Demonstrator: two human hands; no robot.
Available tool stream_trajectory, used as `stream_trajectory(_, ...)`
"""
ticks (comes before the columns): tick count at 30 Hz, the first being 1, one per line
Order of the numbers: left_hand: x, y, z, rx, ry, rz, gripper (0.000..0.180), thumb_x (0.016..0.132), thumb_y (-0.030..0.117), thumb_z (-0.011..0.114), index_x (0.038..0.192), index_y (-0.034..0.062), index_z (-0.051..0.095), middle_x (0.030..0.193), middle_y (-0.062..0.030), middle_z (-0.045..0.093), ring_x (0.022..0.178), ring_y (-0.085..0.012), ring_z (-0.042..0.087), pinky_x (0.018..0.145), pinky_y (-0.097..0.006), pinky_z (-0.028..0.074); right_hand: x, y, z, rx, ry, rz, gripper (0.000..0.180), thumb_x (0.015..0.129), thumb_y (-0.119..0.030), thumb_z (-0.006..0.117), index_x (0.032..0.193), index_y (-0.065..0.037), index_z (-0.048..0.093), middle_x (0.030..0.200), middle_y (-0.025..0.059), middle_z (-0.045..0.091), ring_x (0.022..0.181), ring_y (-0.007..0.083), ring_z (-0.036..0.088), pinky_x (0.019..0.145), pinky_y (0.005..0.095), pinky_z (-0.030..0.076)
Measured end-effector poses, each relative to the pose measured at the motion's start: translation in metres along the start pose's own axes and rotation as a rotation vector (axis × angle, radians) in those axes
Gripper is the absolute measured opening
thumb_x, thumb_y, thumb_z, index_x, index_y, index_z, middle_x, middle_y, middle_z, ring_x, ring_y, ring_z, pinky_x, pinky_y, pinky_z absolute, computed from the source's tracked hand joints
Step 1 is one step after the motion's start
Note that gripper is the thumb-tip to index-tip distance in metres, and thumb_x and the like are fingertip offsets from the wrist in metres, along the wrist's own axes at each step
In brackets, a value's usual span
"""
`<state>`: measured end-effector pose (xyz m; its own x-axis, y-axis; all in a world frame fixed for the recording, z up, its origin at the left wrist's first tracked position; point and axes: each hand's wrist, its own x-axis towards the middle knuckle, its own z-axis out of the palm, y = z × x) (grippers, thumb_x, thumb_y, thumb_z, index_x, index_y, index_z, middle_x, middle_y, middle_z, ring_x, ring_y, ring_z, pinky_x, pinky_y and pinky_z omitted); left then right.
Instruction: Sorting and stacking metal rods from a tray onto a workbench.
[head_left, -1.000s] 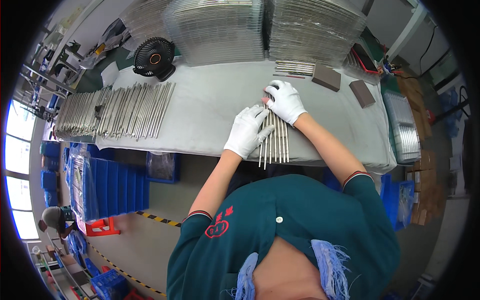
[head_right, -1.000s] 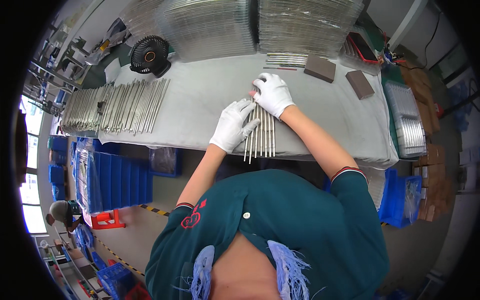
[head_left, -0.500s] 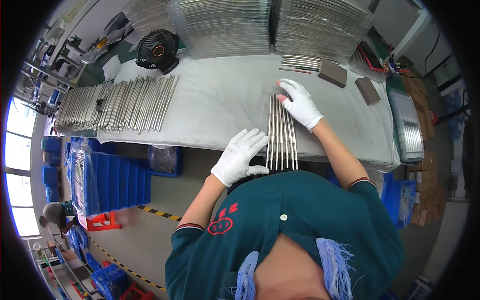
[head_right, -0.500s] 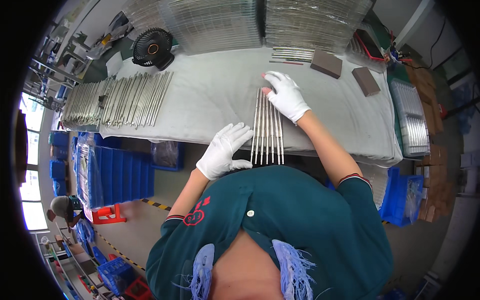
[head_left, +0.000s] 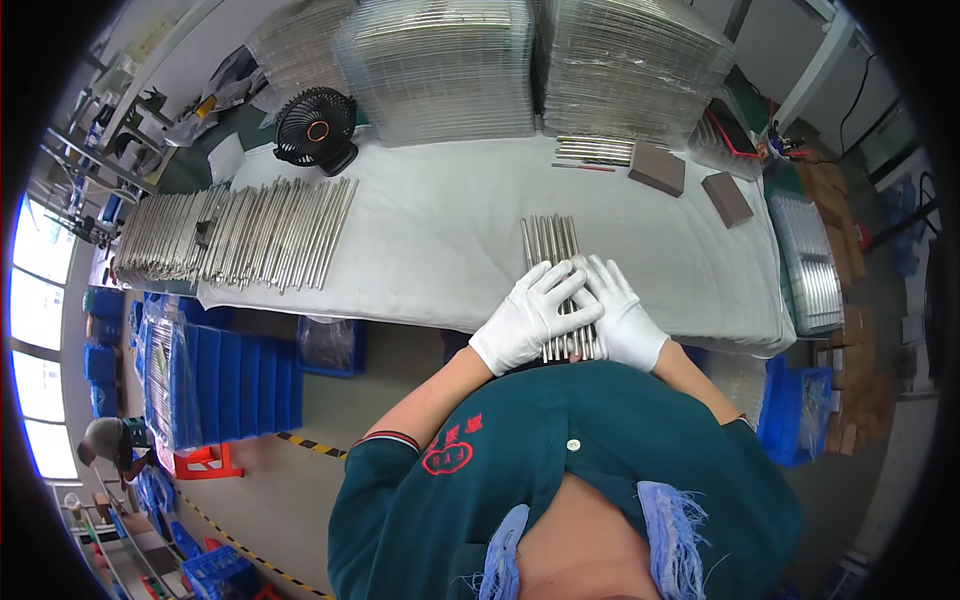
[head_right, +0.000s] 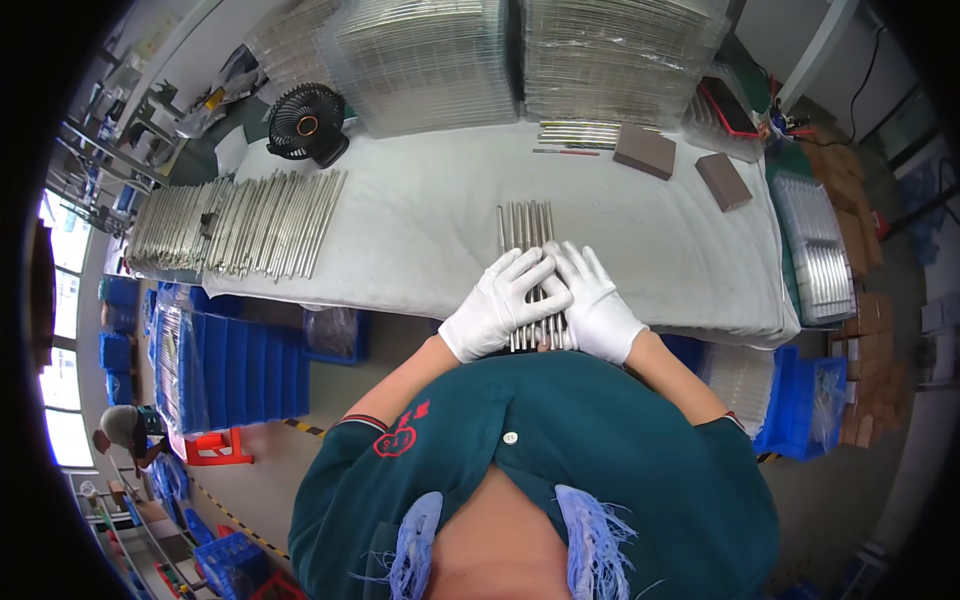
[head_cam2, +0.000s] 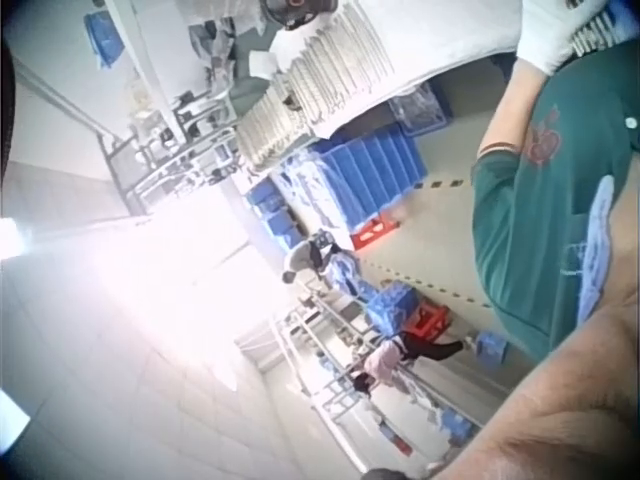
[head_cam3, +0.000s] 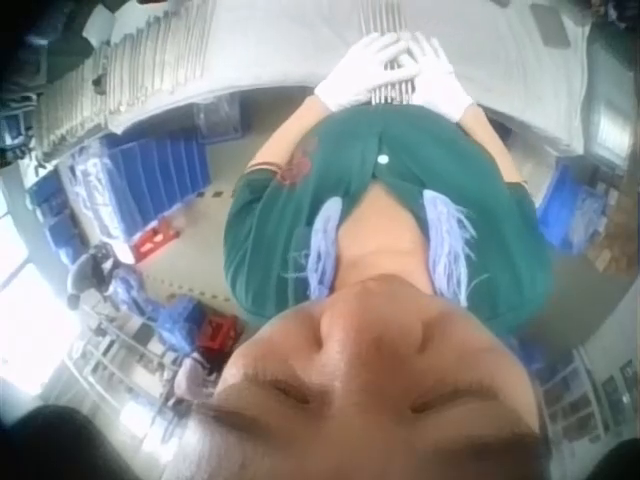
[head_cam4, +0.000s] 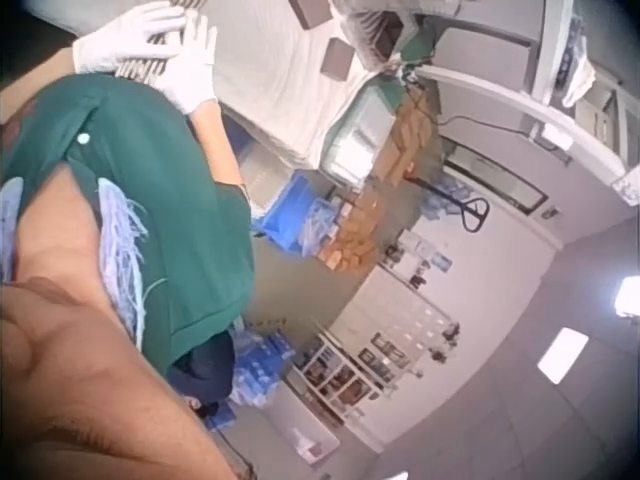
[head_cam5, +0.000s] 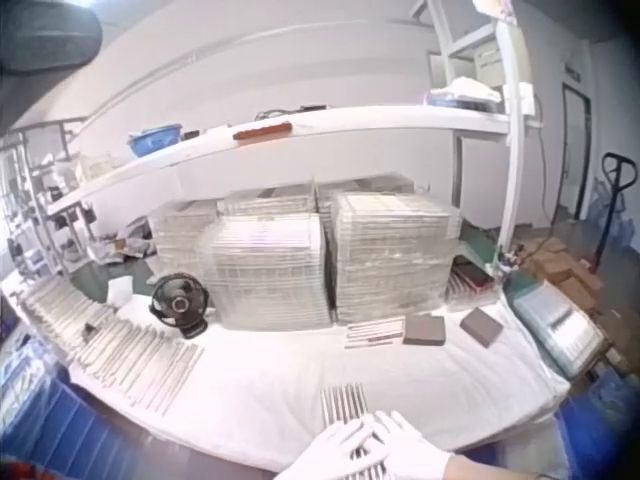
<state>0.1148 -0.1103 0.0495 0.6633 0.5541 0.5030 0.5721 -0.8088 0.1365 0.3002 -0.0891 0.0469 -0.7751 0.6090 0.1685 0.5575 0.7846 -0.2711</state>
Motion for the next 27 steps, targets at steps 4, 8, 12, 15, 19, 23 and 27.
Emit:
stream_trajectory(4,0.038,-0.021,-0.037,-0.097,0.080,-0.101,0.045,0.066,0.028,0.061,0.109,0.0163,0.055,0.115,-0.0160,0.049,0.110,-0.0368,0.044,0.095,-0.044,0.033,0.040,0.015,-0.048,0.745,-0.040,0.042,0.072,0.070,-0.058,0.060,0.115,-0.004,0.048,0.115,0.0169,0.050,0.107,0.0317,0.048,0.091,0.0377,0.037)
stream_trajectory(8,0.072,-0.078,-0.046,-0.650,0.382,-0.313,0.025,0.088,0.021,0.051,0.108,0.0092,0.058,0.103,-0.0102,0.060,0.099,-0.0225,0.055,0.089,-0.032,0.040,0.121,0.033,-0.057,1.057,0.386,-0.087,0.064,0.078,-0.064,0.045,0.089,-0.002,0.060,0.080,-0.0002,0.058,0.077,0.0098,0.049,0.067,0.0263,0.042)
stream_trajectory(12,0.094,-0.109,-0.047,-1.093,0.337,-0.686,0.028,0.088,0.022,0.052,0.110,0.0053,0.057,0.102,-0.0039,0.061,0.095,-0.0124,0.055,0.085,-0.027,0.042,0.150,0.095,0.026,0.955,0.350,0.185,0.068,0.077,-0.064,0.046,0.099,-0.001,0.058,0.086,0.0047,0.061,0.080,0.0123,0.054,0.075,0.0266,0.043)
stream_trajectory(15,0.084,-0.114,-0.035,-1.296,0.306,-0.733,0.029,0.084,0.019,0.059,0.109,0.0042,0.057,0.090,-0.0079,0.063,0.089,-0.0149,0.058,0.079,-0.029,0.045,0.143,0.066,0.034,1.213,0.074,0.280,0.053,0.074,-0.043,0.066,0.106,-0.003,0.056,0.095,0.0052,0.061,0.092,0.0139,0.055,0.080,0.0270,0.044)
stream_trajectory(19,0.083,-0.095,-0.024,-1.255,0.467,-0.782,0.016,0.082,0.015,0.062,0.087,0.0024,0.054,0.075,-0.0045,0.060,0.065,-0.0121,0.059,0.060,-0.025,0.047,0.139,0.057,0.044,1.090,0.148,0.210,0.051,0.069,-0.028,0.073,0.109,-0.003,0.052,0.098,0.0069,0.060,0.091,0.0161,0.056,0.081,0.0284,0.043)
stream_trajectory(23,0.077,-0.056,-0.035,-1.213,0.446,-0.768,0.015,0.082,0.015,0.062,0.083,0.0046,0.051,0.067,-0.0015,0.056,0.059,-0.0088,0.055,0.056,-0.023,0.045,0.121,0.058,0.080,0.438,0.408,-0.042,0.063,0.065,-0.013,0.066,0.122,-0.006,0.041,0.120,0.0126,0.047,0.112,0.0259,0.043,0.094,0.0341,0.034)
stream_trajectory(27,0.059,-0.038,-0.034,-1.158,0.407,-0.713,0.015,0.083,0.014,0.061,0.080,0.0053,0.050,0.066,0.0001,0.054,0.058,-0.0069,0.051,0.056,-0.022,0.043,0.112,0.047,0.092,0.825,0.224,-0.145,0.064,0.068,-0.018,0.068,0.124,-0.006,0.039,0.121,0.0124,0.046,0.114,0.0247,0.043,0.096,0.0339,0.034)
